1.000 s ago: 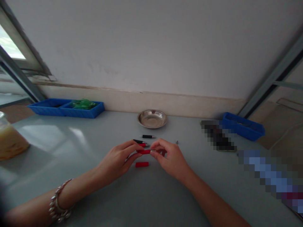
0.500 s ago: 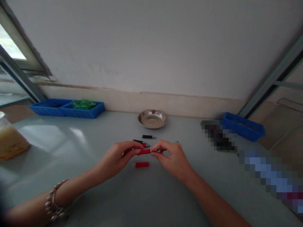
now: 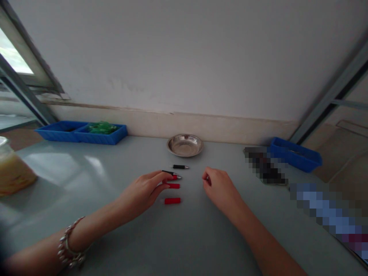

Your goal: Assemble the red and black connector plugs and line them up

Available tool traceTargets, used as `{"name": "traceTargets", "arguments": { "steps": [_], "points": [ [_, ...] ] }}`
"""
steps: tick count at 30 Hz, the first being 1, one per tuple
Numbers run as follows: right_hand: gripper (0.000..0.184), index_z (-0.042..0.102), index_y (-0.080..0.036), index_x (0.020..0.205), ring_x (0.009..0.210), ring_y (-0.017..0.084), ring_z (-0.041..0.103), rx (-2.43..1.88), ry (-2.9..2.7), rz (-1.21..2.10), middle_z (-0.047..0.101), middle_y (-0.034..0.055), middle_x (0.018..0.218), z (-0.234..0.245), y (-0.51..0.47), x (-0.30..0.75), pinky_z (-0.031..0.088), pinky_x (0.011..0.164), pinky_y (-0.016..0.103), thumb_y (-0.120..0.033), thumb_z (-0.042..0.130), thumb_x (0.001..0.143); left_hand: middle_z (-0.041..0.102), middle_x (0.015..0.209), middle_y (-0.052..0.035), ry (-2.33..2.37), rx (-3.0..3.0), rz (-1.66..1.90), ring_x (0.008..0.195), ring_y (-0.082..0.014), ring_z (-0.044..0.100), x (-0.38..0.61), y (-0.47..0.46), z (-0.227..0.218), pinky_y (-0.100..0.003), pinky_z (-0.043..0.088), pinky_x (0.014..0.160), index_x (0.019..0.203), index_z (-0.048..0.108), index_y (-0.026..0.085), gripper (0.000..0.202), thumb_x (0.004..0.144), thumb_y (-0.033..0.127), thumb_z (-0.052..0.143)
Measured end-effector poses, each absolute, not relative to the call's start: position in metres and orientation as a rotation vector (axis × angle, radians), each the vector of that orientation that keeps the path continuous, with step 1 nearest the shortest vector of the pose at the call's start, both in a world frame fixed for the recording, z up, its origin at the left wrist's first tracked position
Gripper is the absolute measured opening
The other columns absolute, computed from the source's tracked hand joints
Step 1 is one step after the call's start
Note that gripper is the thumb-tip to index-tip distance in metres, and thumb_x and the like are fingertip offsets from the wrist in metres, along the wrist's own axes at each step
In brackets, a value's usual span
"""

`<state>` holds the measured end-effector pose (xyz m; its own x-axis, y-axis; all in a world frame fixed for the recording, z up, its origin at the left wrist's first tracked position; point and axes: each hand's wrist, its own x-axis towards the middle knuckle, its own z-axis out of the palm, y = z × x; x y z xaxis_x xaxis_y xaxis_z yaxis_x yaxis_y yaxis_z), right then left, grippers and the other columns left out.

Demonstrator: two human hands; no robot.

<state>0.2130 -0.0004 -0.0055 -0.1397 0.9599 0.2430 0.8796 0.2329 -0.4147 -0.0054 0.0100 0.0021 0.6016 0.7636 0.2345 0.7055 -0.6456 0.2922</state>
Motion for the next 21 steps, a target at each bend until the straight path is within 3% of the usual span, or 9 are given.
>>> {"name": "traceTargets", "arguments": {
  "steps": [6, 12, 21],
  "points": [
    [0.016, 0.053, -0.018, 0.061, 0.061, 0.016, 0.056, -1.876, -2.124, 0.192, 0.062, 0.0057, 0.065, -0.017, 0.006, 0.223, 0.037, 0.056, 0.026, -0.005, 0.049, 0.07, 0.06, 0.097, -0.0096, 1.278, 2.704, 0.319, 0.084, -0.0225, 0.06, -0.005, 0.009, 0.003, -0.036, 0.048, 0.071, 0.099, 0.055, 0.016, 0.021, 0.085, 0.018, 0.04],
    [0.01, 0.056, -0.018, 0.069, 0.064, 0.017, 0.058, -1.897, -2.13, 0.16, 0.064, 0.0066, 0.07, -0.023, 0.007, 0.227, 0.037, 0.057, 0.027, -0.009, 0.051, 0.072, 0.059, 0.09, -0.0089, 1.242, 2.71, 0.314, 0.078, -0.0224, 0.059, -0.003, 0.006, 0.006, -0.035, 0.047, 0.068, 0.093, 0.057, 0.016, 0.019, 0.085, 0.02, 0.04],
    [0.002, 0.055, -0.02, 0.073, 0.062, 0.017, 0.055, -1.882, -2.122, -0.023, 0.06, 0.0039, 0.068, -0.025, 0.004, 0.229, 0.036, 0.056, 0.028, -0.018, 0.054, 0.073, 0.051, 0.102, -0.0068, 1.321, 2.668, 0.453, 0.08, -0.0188, 0.056, -0.011, 0.019, 0.0, -0.034, 0.046, 0.073, 0.1, 0.055, 0.02, 0.022, 0.084, 0.022, 0.041]
  ]
}}
